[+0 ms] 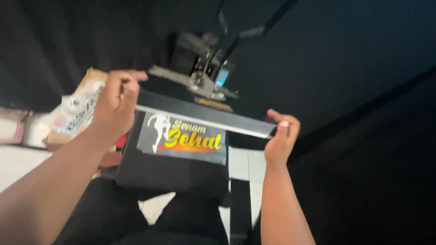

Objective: The person operates a heat press machine to apply a design onto a black t-shirt. They repeatedly open the press, adjust the t-shirt and the design sheet, and close the press to apply heat.

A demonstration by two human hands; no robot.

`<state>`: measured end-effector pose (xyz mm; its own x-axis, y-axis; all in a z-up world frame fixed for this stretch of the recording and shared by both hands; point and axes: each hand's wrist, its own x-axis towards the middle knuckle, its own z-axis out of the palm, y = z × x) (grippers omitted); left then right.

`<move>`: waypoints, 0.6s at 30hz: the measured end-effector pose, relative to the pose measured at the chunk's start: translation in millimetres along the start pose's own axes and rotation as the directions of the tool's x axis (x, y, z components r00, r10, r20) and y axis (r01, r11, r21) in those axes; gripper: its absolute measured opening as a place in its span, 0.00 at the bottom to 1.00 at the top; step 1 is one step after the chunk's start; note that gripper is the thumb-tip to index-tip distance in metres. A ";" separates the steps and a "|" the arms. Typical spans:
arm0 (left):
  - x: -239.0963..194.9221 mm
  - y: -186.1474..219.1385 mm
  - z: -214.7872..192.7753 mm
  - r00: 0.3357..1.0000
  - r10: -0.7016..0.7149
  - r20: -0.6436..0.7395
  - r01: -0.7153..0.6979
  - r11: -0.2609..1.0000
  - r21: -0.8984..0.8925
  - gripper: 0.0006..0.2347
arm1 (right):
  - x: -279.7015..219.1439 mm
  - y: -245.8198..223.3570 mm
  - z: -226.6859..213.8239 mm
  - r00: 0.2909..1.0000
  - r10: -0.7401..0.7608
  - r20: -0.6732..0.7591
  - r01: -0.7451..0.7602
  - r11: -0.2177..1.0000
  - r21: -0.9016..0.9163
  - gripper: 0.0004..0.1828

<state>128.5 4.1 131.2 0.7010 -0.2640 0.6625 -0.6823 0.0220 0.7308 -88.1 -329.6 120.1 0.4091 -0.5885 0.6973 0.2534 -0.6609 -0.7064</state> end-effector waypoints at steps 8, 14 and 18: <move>-116.3 -102.1 -7.9 0.939 0.339 -0.057 -0.340 0.940 -0.008 0.08 | -126.1 105.4 -21.2 0.954 0.209 0.215 -0.135 0.939 -0.316 0.35; -178.3 -118.0 9.0 0.717 -0.308 0.626 -0.256 0.718 0.647 0.27 | -167.5 49.2 22.2 0.650 0.563 0.510 0.066 0.627 -0.776 0.29; -161.8 -102.7 12.1 0.523 -0.564 0.639 -0.303 0.578 0.758 0.27 | -166.8 52.0 25.7 0.529 0.682 0.505 0.114 0.533 -0.839 0.31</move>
<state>82.6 32.8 -53.0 0.6187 -0.7668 -0.1709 -0.7639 -0.6380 0.0972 -120.7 -253.8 -36.0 0.8321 -0.5266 -0.1743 -0.5533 -0.8098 -0.1951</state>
